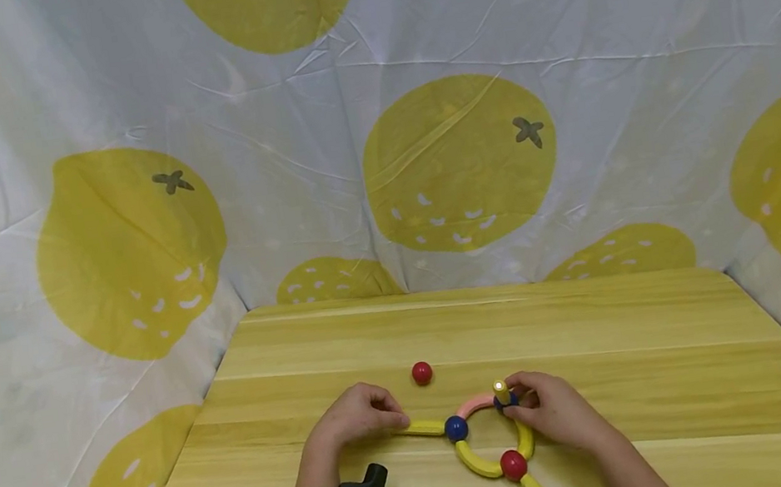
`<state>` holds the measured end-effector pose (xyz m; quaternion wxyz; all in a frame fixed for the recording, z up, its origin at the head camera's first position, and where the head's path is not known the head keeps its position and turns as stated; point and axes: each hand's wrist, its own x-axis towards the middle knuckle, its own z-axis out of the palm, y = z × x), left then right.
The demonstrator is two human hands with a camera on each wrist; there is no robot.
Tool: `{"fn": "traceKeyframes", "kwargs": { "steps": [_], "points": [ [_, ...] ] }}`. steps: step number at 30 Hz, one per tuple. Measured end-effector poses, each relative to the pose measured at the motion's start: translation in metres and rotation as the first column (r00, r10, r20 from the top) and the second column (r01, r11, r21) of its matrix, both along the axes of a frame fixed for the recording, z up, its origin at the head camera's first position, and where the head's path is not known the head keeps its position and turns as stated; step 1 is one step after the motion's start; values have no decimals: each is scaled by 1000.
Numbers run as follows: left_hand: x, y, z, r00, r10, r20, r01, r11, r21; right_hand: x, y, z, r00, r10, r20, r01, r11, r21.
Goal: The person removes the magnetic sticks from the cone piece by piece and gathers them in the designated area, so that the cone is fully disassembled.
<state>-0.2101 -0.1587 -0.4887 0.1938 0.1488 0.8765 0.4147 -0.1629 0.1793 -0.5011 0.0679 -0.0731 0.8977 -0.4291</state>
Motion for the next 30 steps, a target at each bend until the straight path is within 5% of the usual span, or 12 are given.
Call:
{"fn": "traceKeyframes", "kwargs": {
  "steps": [6,13,23,30],
  "points": [
    [4,3,12,1000,-4,-6,4,999,-46,-1,-2,-4,999,38,-14,-38,999,-38],
    [14,28,27,989,-83,-123,90,995,53,-1,-6,-5,998,58,-18,-59,997,-55],
    [34,83,32,899,-295,-324,362,916,171,1,-5,-7,984,132,-121,-134,991,-10],
    [39,99,27,861,-353,-367,433,887,162,2,-6,-6,976,171,-137,-171,985,7]
  ]
}}
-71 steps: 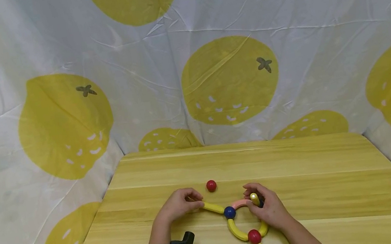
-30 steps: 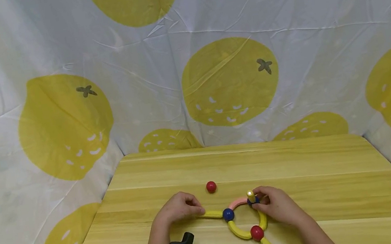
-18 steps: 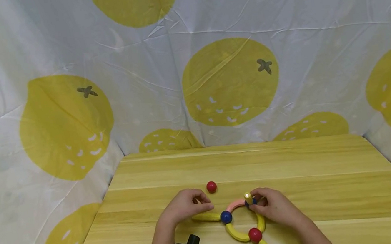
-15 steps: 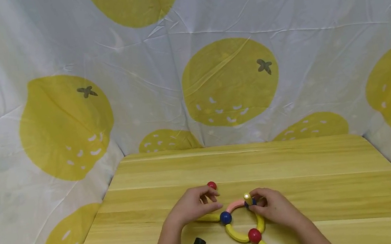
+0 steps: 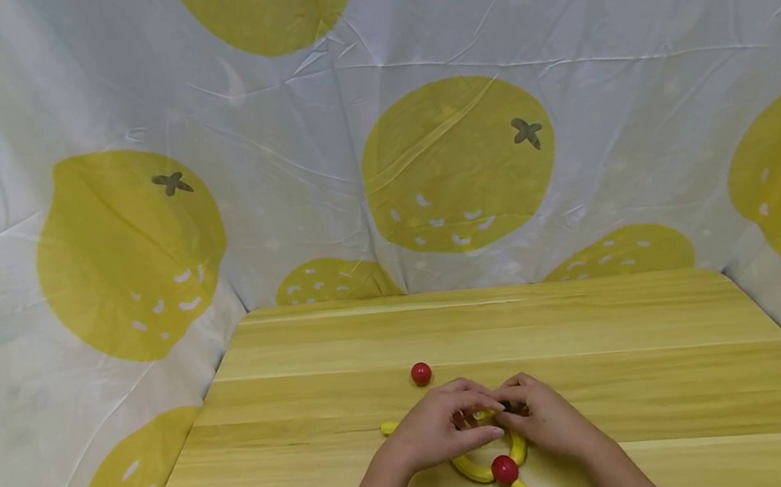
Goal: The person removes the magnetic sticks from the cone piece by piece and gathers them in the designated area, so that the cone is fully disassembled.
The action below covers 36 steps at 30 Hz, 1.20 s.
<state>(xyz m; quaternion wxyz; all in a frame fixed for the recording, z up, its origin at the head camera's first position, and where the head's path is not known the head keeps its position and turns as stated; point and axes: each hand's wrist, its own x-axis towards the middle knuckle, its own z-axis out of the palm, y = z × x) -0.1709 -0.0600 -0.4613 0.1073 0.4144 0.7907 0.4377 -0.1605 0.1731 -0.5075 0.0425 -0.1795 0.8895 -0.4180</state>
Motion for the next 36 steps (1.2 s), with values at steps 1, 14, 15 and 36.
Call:
{"fn": "traceKeyframes", "kwargs": {
  "steps": [1,14,15,36],
  "points": [
    [0,0,0,1000,-3,3,3,1000,1,0,0,0,1000,0,2,0,1000,7],
    [-3,-10,2,982,178,64,-162,966,-204,-3,1,-5,998,-40,55,42,999,-34],
    [-3,-11,2,975,199,99,-174,960,-219,-3,1,-6,997,-37,62,40,998,-45],
    [-10,-26,-1,938,263,227,-197,940,-279,-5,6,-14,993,-27,114,40,992,-118]
  ]
}}
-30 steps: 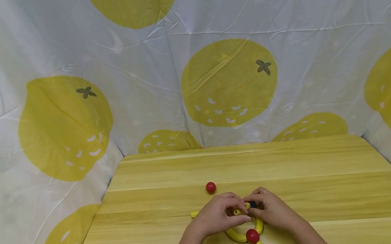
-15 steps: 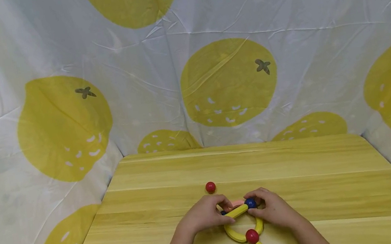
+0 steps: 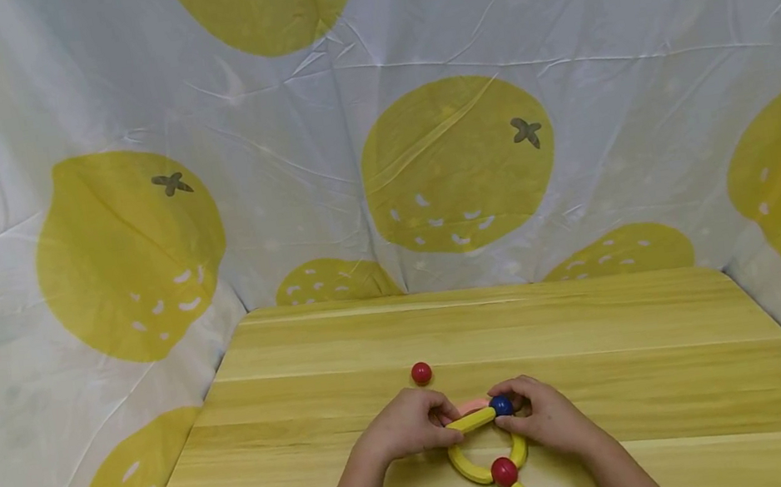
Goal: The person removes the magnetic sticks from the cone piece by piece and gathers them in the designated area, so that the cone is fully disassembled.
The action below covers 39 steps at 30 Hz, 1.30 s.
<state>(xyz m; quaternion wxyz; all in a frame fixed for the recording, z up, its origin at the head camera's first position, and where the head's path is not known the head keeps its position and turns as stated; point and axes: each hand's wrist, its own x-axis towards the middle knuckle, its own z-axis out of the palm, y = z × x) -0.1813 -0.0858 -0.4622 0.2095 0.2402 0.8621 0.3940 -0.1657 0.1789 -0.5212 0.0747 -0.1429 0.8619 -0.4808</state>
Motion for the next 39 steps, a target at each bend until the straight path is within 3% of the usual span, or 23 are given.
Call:
{"fn": "traceKeyframes", "kwargs": {
  "steps": [24,31,39],
  "points": [
    [-4,-11,0,998,-57,-9,57,998,26,2,-1,3,1000,1,9,-1,1000,-5],
    [-10,-33,3,998,26,-48,-23,998,56,2,-2,3,1000,-14,15,14,1000,13],
    [-19,-57,1,986,148,-77,-141,986,85,2,0,2,1000,-9,22,9,1000,20]
  ]
}}
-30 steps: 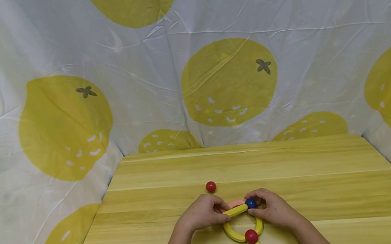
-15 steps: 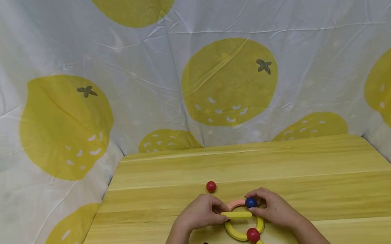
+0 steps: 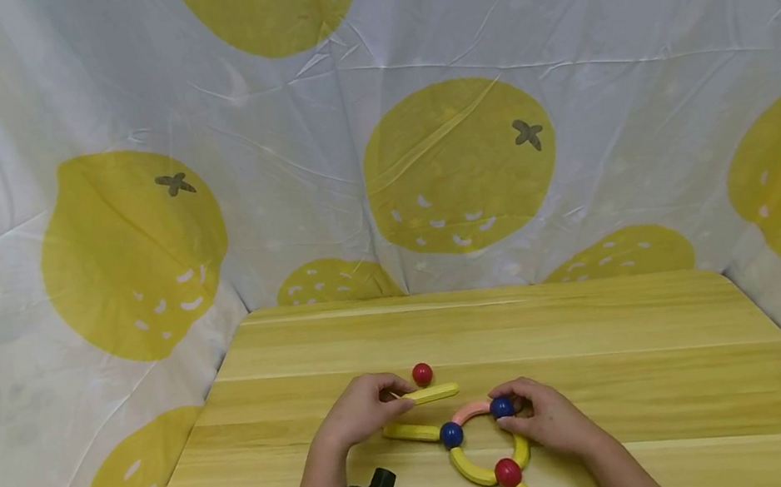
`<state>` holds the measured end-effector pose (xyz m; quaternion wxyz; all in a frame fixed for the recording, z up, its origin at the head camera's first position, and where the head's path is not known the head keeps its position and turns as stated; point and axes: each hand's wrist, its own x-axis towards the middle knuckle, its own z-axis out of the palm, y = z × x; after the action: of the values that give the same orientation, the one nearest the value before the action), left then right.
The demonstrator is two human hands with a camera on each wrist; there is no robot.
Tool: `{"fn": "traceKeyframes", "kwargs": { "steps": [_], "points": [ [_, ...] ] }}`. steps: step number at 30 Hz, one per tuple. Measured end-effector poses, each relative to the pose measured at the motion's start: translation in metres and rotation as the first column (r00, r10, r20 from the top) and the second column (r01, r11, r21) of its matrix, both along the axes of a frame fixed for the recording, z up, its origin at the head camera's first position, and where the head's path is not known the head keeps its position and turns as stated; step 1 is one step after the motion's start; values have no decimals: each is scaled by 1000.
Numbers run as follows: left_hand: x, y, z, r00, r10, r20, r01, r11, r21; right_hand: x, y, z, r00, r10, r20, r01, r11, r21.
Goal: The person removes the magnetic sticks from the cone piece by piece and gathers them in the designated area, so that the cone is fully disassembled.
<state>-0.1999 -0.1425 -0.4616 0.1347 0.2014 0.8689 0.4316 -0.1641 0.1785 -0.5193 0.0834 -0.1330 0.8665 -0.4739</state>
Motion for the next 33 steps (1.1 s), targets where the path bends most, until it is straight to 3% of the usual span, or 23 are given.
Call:
{"fn": "traceKeyframes", "kwargs": {
  "steps": [10,19,33],
  "points": [
    [-5,-7,-10,998,64,0,-64,997,-31,0,1,1,999,27,23,-26,999,-20],
    [-9,-5,-24,999,55,2,-54,997,-47,1,0,1,1000,23,13,-23,1000,-4],
    [-9,0,-33,995,94,-15,-95,993,-75,0,1,1,999,25,29,-25,999,-25]
  ]
}}
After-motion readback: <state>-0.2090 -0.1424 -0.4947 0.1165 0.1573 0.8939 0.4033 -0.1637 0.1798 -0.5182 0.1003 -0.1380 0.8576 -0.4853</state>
